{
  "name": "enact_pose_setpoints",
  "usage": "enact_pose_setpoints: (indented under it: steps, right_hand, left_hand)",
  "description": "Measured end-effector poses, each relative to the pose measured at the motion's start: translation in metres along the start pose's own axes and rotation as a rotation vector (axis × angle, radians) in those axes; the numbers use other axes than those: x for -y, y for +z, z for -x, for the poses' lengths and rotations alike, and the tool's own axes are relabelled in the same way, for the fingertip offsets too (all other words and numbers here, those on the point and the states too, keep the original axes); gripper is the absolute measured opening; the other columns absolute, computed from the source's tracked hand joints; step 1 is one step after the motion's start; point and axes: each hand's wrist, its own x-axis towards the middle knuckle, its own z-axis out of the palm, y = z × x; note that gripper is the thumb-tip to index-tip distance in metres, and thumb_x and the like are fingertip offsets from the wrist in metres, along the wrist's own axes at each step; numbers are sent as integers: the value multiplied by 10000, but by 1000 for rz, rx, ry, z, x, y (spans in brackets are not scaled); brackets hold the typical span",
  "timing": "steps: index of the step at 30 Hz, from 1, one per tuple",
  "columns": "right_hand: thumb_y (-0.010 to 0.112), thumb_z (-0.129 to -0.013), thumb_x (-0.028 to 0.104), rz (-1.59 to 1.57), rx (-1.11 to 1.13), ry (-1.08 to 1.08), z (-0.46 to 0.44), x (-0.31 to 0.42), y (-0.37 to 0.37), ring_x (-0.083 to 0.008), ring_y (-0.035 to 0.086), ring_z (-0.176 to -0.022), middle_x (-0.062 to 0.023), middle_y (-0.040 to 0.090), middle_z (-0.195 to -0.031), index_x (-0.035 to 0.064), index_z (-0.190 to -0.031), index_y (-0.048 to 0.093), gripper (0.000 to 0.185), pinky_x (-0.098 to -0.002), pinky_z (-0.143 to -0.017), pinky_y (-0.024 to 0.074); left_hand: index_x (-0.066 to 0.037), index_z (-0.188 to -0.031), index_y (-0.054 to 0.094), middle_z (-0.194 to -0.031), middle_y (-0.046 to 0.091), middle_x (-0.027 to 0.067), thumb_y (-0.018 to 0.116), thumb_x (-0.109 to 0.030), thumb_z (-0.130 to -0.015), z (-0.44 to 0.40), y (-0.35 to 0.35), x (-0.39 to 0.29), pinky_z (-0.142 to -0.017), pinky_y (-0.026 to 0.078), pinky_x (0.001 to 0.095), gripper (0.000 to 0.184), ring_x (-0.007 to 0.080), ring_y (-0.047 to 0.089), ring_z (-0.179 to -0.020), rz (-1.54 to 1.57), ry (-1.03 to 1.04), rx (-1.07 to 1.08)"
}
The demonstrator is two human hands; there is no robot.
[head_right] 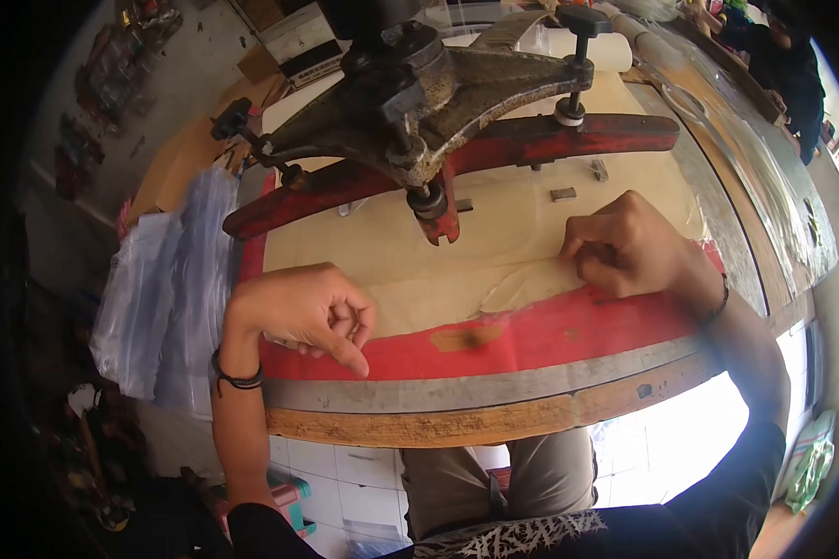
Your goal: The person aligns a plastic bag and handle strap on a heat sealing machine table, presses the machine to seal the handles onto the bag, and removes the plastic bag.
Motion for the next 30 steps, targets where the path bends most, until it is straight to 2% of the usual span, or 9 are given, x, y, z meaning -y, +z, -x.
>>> enact_pose_setpoints:
  steps: [2, 5, 8, 11, 14, 17, 20, 26, 30]
  right_hand:
    - [581, -691, 12, 55, -25, 7, 2, -8, -3, -155, 498, -399, -38, 542, -515, 35, -791, 686, 147, -297, -429, 371]
    - [589, -711, -18, 148, -64, 67, 4, -6, -8, -140, 467, -392, -34, 513, -495, 32, -822, 690, 159, -295, -426, 349]
    - [600, -729, -39, 186, -140, 80, 3, -6, -9, -127, 437, -386, -28, 480, -479, 33, -846, 693, 165, -295, -421, 321]
    - [610, -743, -42, 183, -204, 91, 1, -7, -1, -122, 419, -383, -26, 455, -470, 37, -854, 697, 162, -297, -422, 309]
    - [620, -783, -44, 251, -199, 106, -3, 0, -5, -127, 401, -389, -43, 462, -487, 42, -900, 716, 174, -302, -430, 315]
    - [627, -816, -37, 279, -242, 97, -5, -4, -4, -138, 375, -392, -56, 471, -511, 48, -986, 737, 220, -302, -439, 320]
    - [635, -819, -24, 282, -244, 128, -6, -5, -2, -140, 364, -394, -61, 425, -491, 55, -1061, 741, 276, -314, -448, 317]
    - [653, -825, 23, 391, -153, 179, -7, 1, -4, -185, 353, -402, -72, 358, -468, 89, -1299, 654, 478, -352, -473, 332]
    - [637, -856, 77, 349, -67, 226, -6, -2, -2, -239, 443, -412, -95, 435, -488, 106, -1421, 541, 574, -372, -487, 375]
  left_hand:
    - [-47, -781, 611, -511, 560, 6, 821, -248, -811, 3, -2, -2, -417, 329, 260, 292, 63, 515, -462, 16, 125, -95]
    - [-49, -747, 573, -504, 530, 28, 787, -171, -811, -5, -3, 7, -438, 353, 278, 255, 84, 512, -456, -236, 452, -473]
    - [-53, -775, 557, -509, 508, 66, 731, -92, -808, -22, 1, 16, -458, 390, 307, 181, 163, 531, -443, -394, 640, -862]
    - [-58, -831, 552, -520, 477, 43, 709, -13, -783, -29, 1, 20, -460, 389, 298, 170, 151, 484, -420, -576, 652, -999]
    - [-88, -980, 609, -519, 483, 51, 705, -43, -806, -32, 4, 20, -465, 405, 320, 204, 201, 513, -433, -702, 554, -1106]
    - [-143, -1233, 618, -530, 520, 64, 695, -99, -834, -36, 5, 23, -479, 442, 357, 408, 238, 550, -457, -809, 475, -1113]
    - [-184, -1407, 536, -545, 550, 94, 680, -158, -857, -44, 8, 25, -505, 474, 397, 570, 277, 572, -482, -892, 450, -1107]
    - [-150, -1418, 516, -570, 577, 156, 640, -183, -888, -47, 16, 17, -553, 513, 439, 545, 342, 593, -519, -897, 231, -1010]
    - [-109, -1395, 523, -576, 581, 171, 618, -194, -907, -49, 16, 14, -574, 523, 455, 505, 355, 616, -551, -881, 202, -992]
